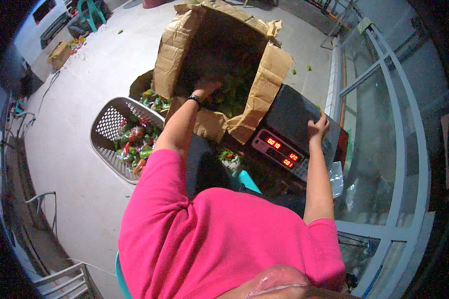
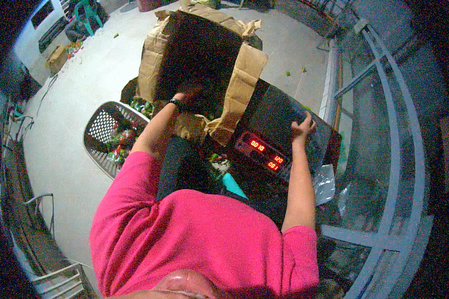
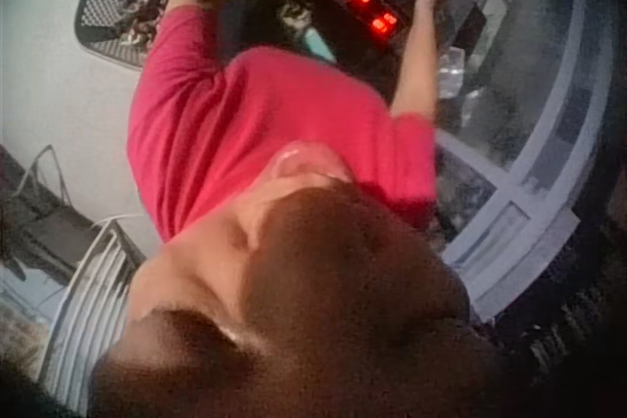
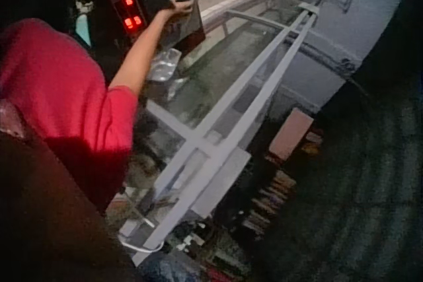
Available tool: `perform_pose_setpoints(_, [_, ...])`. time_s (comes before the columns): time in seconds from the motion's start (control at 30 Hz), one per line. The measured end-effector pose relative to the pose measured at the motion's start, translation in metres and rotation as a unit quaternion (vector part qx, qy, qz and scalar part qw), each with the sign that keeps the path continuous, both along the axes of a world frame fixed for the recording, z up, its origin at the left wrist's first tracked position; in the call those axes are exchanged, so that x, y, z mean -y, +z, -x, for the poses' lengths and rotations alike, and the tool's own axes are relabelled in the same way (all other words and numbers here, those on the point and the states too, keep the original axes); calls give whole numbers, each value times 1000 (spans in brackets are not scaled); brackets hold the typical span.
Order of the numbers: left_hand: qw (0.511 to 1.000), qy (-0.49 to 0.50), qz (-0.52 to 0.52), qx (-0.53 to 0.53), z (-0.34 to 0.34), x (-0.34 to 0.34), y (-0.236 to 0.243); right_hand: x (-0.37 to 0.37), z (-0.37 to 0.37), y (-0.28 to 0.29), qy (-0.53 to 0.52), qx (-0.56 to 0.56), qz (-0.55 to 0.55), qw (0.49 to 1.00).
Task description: The person picks green and red peppers from a cardboard box, places them on a digital scale, and then transfers them into clear plastic bags. The person ties the bags shut and places them into a basket. This process is repeated multiple times throughout the video.
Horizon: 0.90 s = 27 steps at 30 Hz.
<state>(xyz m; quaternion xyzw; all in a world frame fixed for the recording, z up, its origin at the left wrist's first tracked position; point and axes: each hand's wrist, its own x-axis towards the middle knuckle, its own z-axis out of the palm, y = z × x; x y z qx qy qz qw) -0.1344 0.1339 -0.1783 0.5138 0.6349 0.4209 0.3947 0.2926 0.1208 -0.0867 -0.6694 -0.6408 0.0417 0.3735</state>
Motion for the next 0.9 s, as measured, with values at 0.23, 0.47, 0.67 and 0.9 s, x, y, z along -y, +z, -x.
perform_pose_setpoints(0.23, [841, 115, -37, 527, -3, 41, 73, 73, 94, 83, 197, -13, -237, 951])
perform_pose_setpoints(0.47, [775, -19, -110, 622, -68, 118, 150, 122, 162, 99, 460, 28, -214, 861])
perform_pose_setpoints(0.67, [640, -195, 81, 739, -151, 161, 164, 129, 132, 103, 462, -61, -112, 878])
perform_pose_setpoints(0.9, [598, -241, 353, 678, -237, 151, 129, 102, 21, 38, 197, -175, -102, 959])
